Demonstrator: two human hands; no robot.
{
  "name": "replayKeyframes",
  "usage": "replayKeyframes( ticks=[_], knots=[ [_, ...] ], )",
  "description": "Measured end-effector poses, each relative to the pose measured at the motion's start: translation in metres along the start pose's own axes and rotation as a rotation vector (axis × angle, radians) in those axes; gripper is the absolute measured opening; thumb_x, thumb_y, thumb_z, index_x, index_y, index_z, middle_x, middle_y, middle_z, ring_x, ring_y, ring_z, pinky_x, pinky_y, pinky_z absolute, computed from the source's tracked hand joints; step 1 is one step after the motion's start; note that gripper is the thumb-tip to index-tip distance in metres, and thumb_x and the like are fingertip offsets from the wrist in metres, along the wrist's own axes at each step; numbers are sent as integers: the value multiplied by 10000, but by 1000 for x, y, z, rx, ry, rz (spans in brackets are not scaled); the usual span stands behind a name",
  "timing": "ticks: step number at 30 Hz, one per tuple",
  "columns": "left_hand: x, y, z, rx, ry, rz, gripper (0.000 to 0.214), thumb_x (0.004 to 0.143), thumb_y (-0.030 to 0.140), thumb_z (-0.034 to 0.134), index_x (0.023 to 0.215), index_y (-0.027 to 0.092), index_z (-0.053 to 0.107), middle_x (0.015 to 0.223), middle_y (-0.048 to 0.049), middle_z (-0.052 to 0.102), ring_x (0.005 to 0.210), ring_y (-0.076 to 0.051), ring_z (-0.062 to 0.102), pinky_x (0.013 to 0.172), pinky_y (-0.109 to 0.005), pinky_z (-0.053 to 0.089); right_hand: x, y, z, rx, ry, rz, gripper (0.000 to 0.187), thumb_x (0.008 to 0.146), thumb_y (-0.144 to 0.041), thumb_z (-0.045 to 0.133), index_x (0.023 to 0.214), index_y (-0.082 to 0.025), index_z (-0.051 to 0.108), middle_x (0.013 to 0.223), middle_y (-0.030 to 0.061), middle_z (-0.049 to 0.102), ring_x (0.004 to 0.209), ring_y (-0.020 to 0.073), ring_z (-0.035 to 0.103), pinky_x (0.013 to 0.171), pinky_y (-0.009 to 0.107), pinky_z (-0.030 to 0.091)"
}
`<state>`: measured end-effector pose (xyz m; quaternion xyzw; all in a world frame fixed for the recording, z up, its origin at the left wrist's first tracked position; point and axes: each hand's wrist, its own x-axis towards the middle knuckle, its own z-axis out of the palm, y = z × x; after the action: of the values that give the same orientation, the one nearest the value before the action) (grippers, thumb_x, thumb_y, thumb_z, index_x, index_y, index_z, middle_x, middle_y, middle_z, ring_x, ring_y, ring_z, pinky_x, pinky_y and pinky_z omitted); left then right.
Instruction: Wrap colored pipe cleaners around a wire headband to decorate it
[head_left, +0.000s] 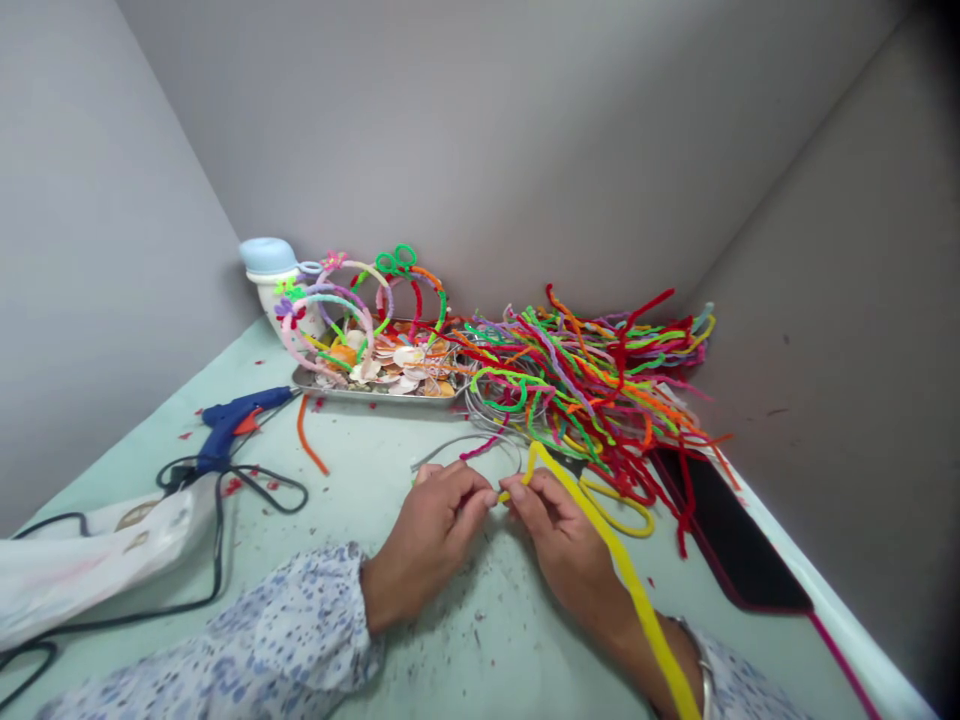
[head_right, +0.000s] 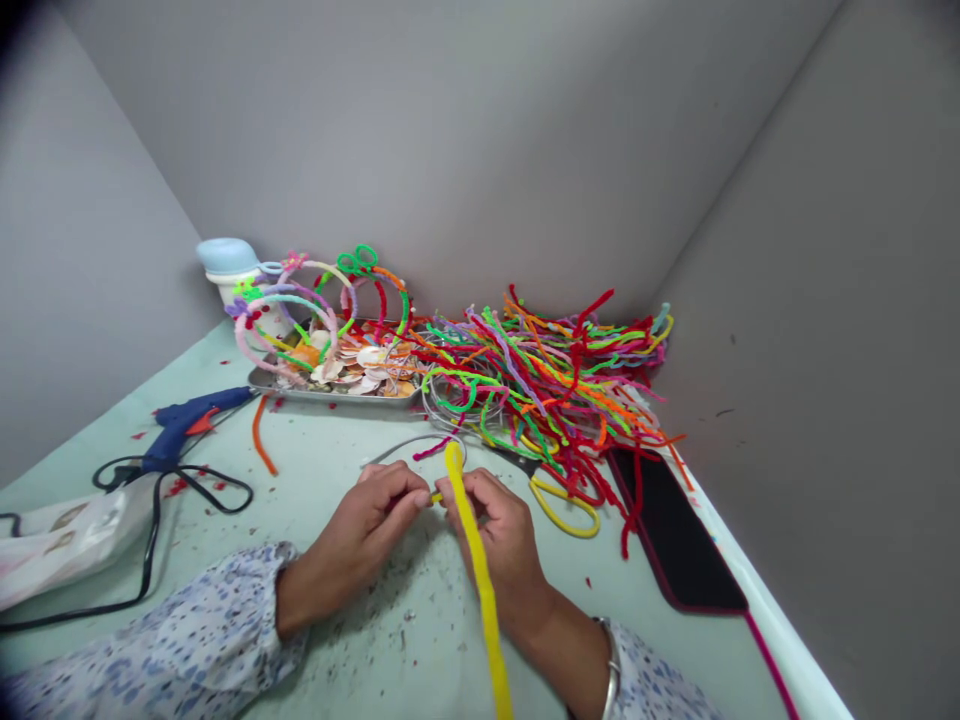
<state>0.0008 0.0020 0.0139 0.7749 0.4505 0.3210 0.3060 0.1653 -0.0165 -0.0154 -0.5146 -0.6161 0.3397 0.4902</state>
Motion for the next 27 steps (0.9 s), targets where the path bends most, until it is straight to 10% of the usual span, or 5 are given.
replayKeyframes(
  ticks=[27],
  knots=[
    [-1,-4,5,49,44,4,157,857,168,464,726,176,548,708,13,559,711,-150,486,761,-321,336,-3,-9,-2,-52,-22,-191,155,914,-239,528,837,-202,657,794,27,604,753,154,572,701,271,451]
  ],
)
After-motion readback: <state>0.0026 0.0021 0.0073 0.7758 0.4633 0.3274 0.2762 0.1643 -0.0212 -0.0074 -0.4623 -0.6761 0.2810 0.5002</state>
